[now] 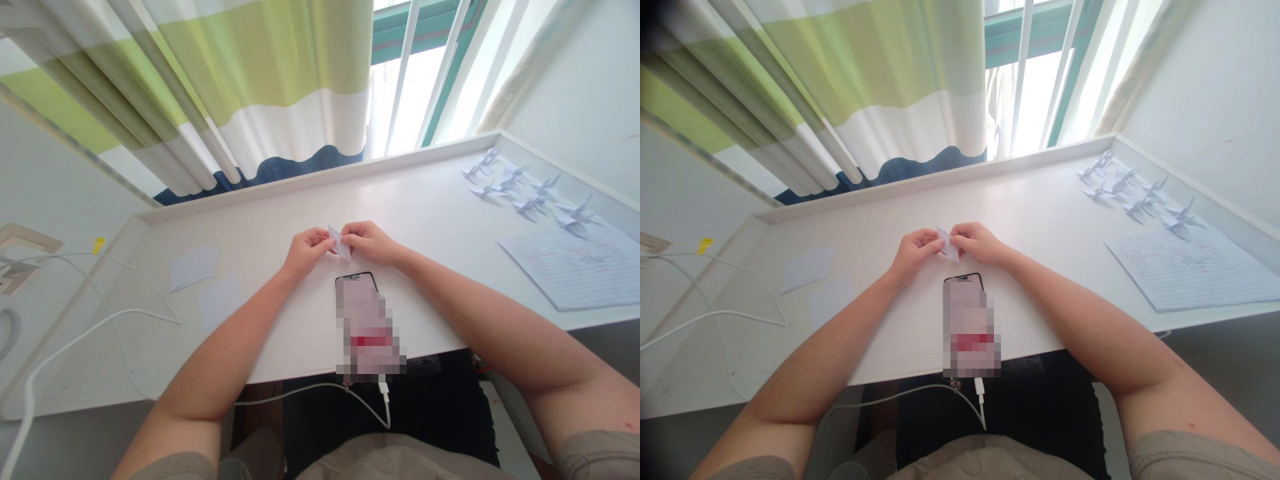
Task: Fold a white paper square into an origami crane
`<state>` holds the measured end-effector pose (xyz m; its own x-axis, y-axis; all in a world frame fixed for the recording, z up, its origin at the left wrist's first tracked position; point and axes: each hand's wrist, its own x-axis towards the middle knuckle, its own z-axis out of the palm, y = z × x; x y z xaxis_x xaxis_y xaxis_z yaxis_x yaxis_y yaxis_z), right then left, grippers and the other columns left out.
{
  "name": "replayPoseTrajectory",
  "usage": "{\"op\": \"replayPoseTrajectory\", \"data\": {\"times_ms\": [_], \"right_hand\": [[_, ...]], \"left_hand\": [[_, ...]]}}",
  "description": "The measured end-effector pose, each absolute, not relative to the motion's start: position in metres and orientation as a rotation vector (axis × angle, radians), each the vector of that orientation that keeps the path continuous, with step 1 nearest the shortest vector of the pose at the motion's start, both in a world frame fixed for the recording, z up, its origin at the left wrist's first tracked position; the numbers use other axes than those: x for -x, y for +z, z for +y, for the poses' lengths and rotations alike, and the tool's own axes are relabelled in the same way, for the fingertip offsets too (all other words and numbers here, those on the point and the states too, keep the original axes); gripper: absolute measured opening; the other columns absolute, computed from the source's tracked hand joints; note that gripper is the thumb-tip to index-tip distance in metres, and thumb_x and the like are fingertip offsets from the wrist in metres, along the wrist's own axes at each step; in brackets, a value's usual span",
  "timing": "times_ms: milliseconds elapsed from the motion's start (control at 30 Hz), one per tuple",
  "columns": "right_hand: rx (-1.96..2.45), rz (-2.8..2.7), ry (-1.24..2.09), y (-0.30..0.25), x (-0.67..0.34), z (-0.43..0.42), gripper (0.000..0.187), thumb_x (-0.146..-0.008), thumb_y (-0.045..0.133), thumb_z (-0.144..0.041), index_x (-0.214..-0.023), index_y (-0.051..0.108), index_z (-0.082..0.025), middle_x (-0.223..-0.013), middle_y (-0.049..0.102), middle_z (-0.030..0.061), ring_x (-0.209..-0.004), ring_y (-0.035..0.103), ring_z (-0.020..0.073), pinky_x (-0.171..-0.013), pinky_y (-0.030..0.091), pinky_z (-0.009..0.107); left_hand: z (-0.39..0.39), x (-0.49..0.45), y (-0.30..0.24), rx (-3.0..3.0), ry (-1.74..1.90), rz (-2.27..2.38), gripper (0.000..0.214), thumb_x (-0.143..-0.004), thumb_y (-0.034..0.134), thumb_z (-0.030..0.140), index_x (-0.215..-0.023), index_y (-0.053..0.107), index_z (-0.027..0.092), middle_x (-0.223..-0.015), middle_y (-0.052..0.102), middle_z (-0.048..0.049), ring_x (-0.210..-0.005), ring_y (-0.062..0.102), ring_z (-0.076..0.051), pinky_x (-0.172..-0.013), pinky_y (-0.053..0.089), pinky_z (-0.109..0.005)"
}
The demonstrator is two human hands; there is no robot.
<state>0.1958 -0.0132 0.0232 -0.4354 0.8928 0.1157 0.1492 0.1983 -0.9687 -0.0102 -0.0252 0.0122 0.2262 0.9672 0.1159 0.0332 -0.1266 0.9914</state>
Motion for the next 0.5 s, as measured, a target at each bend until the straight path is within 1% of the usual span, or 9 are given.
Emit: {"op": "replayPoseTrajectory", "data": {"times_ms": [67,133,300,433,500], "right_hand": [[0.967,-1.742,1.313,0.0223,-0.1959,-0.013,0.015,-0.083,0.066,-0.031,-0.072,0.069,-0.021,-0.068,0.07,0.0005,-0.066,0.063,0.0164,-0.067,0.051,0.03],[0.953,-1.731,1.331,0.02,-0.1957,-0.0128,0.019,-0.085,0.071,-0.037,-0.076,0.07,-0.021,-0.07,0.07,0.0011,-0.067,0.064,0.0166,-0.068,0.051,0.03],[0.982,-1.714,1.321,0.0142,-0.1941,-0.0127,0.038,-0.086,0.081,-0.056,-0.083,0.069,-0.02,-0.068,0.07,0.0015,-0.064,0.063,0.0165,-0.062,0.047,0.029],[0.995,-1.695,1.329,0.0152,-0.1941,-0.0143,0.04,-0.087,0.082,-0.058,-0.084,0.068,-0.02,-0.071,0.07,0.002,-0.064,0.062,0.0159,-0.061,0.046,0.029],[0.99,-1.723,1.33,0.0163,-0.1953,-0.015,0.041,-0.088,0.081,-0.059,-0.084,0.067,-0.021,-0.069,0.069,0.0015,-0.062,0.06,0.0153,-0.059,0.044,0.029]], "left_hand": [[-0.0242,0.0102,0.0108,-1.425,1.104,1.016,0.027,-0.077,0.089,0.044,-0.084,0.079,0.019,-0.077,0.08,-0.0039,-0.07,0.076,-0.019,-0.075,0.061,-0.033],[-0.0231,0.0101,0.009,-1.427,1.122,1.025,0.028,-0.078,0.089,0.045,-0.083,0.079,0.019,-0.077,0.08,-0.0049,-0.07,0.075,-0.019,-0.074,0.06,-0.033],[-0.0227,0.0092,0.0072,-1.396,1.16,1.043,0.026,-0.079,0.086,0.042,-0.081,0.077,0.018,-0.077,0.08,-0.0049,-0.07,0.075,-0.019,-0.073,0.06,-0.033],[-0.024,0.0098,0.0106,-1.412,1.139,1.058,0.022,-0.077,0.084,0.036,-0.076,0.071,0.019,-0.074,0.076,-0.0033,-0.071,0.072,-0.018,-0.074,0.058,-0.033],[-0.0243,0.0108,0.013,-1.437,1.156,1.069,0.02,-0.076,0.085,0.034,-0.08,0.072,0.019,-0.074,0.074,-0.0016,-0.071,0.069,-0.017,-0.072,0.056,-0.032]]}}
